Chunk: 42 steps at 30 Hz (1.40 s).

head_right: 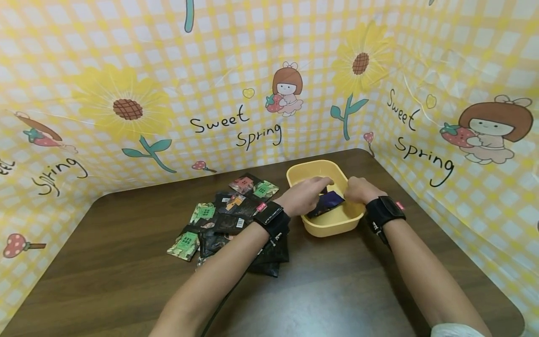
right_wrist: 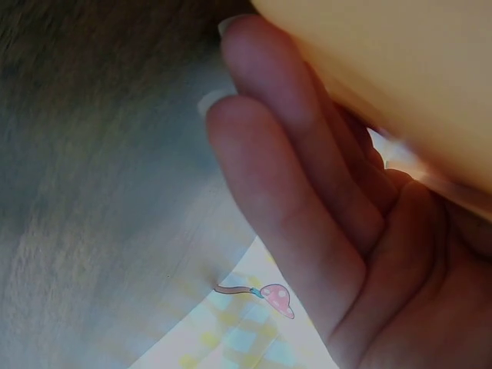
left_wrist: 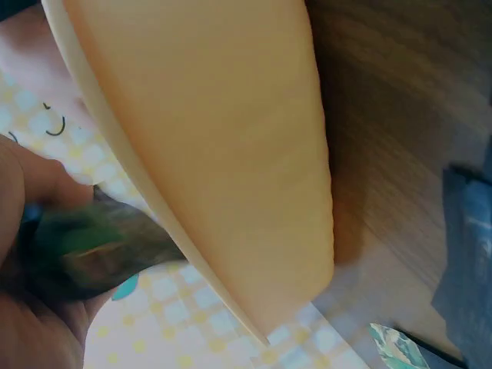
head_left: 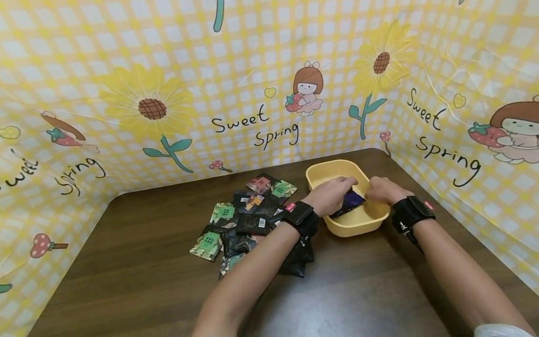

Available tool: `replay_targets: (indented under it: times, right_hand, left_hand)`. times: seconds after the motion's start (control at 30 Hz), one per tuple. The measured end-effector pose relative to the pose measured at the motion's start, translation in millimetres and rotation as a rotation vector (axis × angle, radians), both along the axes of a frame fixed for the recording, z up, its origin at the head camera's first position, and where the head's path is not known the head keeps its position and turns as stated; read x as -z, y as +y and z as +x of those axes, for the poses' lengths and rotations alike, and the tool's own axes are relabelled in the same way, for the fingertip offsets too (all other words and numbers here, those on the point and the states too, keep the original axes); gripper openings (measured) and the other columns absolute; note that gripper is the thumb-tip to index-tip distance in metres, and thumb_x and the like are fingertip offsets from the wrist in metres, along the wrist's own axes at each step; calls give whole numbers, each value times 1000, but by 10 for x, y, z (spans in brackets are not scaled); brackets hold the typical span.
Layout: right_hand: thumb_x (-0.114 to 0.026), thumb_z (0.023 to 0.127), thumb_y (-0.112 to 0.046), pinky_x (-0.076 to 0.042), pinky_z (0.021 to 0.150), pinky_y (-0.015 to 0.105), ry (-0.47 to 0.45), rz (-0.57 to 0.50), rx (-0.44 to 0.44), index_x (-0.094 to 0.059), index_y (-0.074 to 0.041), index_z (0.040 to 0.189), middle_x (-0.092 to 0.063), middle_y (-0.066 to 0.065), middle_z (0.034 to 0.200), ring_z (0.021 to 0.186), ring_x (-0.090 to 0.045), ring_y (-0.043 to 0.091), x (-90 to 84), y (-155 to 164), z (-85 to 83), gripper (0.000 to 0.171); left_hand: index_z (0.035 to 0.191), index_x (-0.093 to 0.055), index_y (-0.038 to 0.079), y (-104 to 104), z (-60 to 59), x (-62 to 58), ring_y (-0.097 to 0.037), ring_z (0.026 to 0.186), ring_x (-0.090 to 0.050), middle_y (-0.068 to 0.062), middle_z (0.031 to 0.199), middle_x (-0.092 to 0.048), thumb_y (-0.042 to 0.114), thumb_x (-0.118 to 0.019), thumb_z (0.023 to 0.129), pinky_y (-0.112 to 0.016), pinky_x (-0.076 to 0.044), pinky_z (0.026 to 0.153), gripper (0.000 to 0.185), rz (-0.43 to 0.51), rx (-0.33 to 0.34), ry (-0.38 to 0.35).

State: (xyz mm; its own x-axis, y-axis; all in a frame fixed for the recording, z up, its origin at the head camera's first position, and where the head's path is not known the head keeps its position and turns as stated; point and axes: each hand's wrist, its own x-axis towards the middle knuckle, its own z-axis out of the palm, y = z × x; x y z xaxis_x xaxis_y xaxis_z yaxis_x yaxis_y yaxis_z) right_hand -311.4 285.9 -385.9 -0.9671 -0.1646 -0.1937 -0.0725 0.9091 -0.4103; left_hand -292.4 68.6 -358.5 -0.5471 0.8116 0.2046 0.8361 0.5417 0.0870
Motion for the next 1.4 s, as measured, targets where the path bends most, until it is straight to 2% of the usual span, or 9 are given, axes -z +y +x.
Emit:
replay_targets:
  times: [0.17,0.33,0.5,0.6,0.87,0.97,1.2,1.33,1.4]
  right_hand:
    - [-51,80,-12,-36,50,25,-36,19,12,-45,-11,69,-43,0,63,52,-45,14,-5,6,3,13]
    - [-51,81,-12,-38,50,25,-32,17,13,-49,-6,73,-46,2,65,53,-48,15,-16,13,6,10]
    - [-51,80,-12,-41,50,26,-16,19,19,-53,-2,78,-50,4,68,55,-51,16,3,33,14,10]
    - [-51,80,-12,-41,51,26,-5,20,17,-52,-2,78,-50,5,69,56,-52,17,13,46,17,10]
    - [-50,81,-11,-42,51,26,-9,9,14,-52,-2,78,-50,6,69,55,-52,17,32,56,26,10]
    - [-50,80,-11,-42,51,26,-1,5,3,-51,-3,76,-51,6,68,54,-53,17,35,39,26,9]
    - [-49,81,-12,-41,51,26,9,11,-1,-50,-4,76,-50,6,68,54,-52,16,8,-10,25,9]
    - [-49,81,-12,-42,50,26,11,4,2,-51,-4,76,-51,6,68,53,-52,16,2,-5,14,10]
    - [-49,81,-12,-42,50,26,12,4,3,-51,-4,75,-51,6,68,53,-53,16,-12,0,15,10]
  left_hand:
    - [148,-33,17,64,37,39,-16,125,-53,-6,142,-48,33,-62,93,-29,-49,97,64,-25,24,-34]
    - [148,-33,18,52,50,34,-16,125,-52,-6,143,-47,34,-56,96,-31,-49,97,60,-34,11,-47]
    - [149,-33,16,-83,-30,45,-19,131,-49,-8,148,-43,32,-52,97,-33,-44,106,58,-44,-59,-58]
    - [149,-34,15,-233,-125,87,-20,131,-50,-8,149,-43,31,-51,97,-34,-44,105,57,-27,-118,-62]
    - [140,-48,11,-716,-433,221,-23,114,-61,-9,141,-53,22,-50,95,-36,-53,82,46,121,-254,20]
    - [137,-52,12,-896,-561,220,-24,115,-61,-9,137,-56,21,-52,94,-39,-53,85,44,143,-340,38]
    - [145,-42,10,-1274,-877,115,-30,123,-55,-11,141,-53,26,-50,94,-47,-47,99,53,24,-580,-110]
    - [145,-42,9,-1419,-1043,129,-30,123,-54,-11,141,-53,26,-50,93,-46,-46,100,55,5,-642,-171]
    - [138,-48,9,-1454,-1105,147,-30,116,-57,-11,133,-57,26,-51,93,-45,-48,94,49,1,-657,-190]
